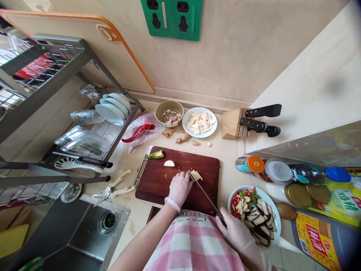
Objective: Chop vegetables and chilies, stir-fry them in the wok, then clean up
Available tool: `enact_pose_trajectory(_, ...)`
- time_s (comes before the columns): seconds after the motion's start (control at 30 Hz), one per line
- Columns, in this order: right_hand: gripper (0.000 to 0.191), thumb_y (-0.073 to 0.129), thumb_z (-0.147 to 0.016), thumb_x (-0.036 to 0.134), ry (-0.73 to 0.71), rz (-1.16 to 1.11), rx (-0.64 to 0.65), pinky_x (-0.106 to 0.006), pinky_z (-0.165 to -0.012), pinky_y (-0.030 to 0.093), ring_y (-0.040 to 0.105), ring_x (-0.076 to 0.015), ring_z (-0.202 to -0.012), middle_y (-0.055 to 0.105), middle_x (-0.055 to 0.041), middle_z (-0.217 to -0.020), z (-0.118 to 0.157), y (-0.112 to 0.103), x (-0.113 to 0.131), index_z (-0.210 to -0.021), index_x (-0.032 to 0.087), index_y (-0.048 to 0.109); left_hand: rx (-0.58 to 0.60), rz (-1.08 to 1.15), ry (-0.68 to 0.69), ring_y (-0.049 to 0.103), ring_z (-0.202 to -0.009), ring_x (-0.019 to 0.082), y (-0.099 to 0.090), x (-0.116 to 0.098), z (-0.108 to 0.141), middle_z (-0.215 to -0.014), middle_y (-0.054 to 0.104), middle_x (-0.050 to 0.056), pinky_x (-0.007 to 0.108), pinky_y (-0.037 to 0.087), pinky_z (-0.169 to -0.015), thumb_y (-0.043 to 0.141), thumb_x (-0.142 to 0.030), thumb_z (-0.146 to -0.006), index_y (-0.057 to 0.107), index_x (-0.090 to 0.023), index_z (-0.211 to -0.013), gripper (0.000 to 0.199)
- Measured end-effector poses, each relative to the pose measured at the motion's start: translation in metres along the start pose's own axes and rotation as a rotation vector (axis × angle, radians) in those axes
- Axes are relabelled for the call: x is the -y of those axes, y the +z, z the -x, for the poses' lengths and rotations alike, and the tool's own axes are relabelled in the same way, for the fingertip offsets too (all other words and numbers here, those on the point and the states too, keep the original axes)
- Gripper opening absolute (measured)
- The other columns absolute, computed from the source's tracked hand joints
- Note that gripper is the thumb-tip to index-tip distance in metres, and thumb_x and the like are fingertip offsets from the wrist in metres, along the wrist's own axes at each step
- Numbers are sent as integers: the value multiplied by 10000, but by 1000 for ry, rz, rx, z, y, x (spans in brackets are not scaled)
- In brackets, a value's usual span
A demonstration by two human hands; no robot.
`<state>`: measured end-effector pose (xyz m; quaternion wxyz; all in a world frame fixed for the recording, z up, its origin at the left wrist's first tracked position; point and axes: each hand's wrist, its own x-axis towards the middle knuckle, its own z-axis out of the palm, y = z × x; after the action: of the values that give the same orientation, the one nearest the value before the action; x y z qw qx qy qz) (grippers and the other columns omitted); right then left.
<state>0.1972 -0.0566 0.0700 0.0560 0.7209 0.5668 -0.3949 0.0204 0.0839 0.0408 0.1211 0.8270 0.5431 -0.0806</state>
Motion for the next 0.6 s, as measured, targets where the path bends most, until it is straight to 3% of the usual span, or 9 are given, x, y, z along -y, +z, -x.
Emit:
enact_pose_trajectory(0.17, 286, 289, -912, 300, -1, -25, 29, -252, -568, 381, 673, -223, -752, 705, -83, -818, -6, 7, 5, -960, 214, 557, 24, 13, -4, 556, -912, 248, 0, 1, -1, -997, 584, 100, 356, 452, -773, 505, -297, -869, 578, -164, -1079, 259)
enact_pose_trajectory(0.3, 324, 256, -920, 339, -21, -56, -1, -258, -588, 405, 678, -238, -807, 706, -92, -885, -4, 17, 2, -996, 222, 549, 19, 86, -90, 568, -945, 251, -3, 3, 2, -1021, 593, 108, 350, 463, -799, 512, -306, -861, 573, -158, -1088, 277)
enact_pose_trajectory(0.5, 361, 310, -890, 458, -42, -221, -122, -249, -621, 439, 680, -221, -763, 719, -55, -833, -2, 32, -16, -1023, 260, 581, -31, 344, -172, 579, -1018, 235, -3, 21, 12, -1062, 611, 114, 360, 470, -877, 521, -240, -845, 538, -151, -1126, 295)
enact_pose_trajectory(0.6, 357, 329, -876, 479, -45, -284, -134, -237, -620, 443, 679, -207, -745, 720, -35, -812, -3, 31, -16, -992, 275, 598, -73, 555, -197, 615, -941, 189, 0, 32, 18, -1033, 632, 83, 335, 492, -864, 523, -220, -839, 542, -178, -1081, 246)
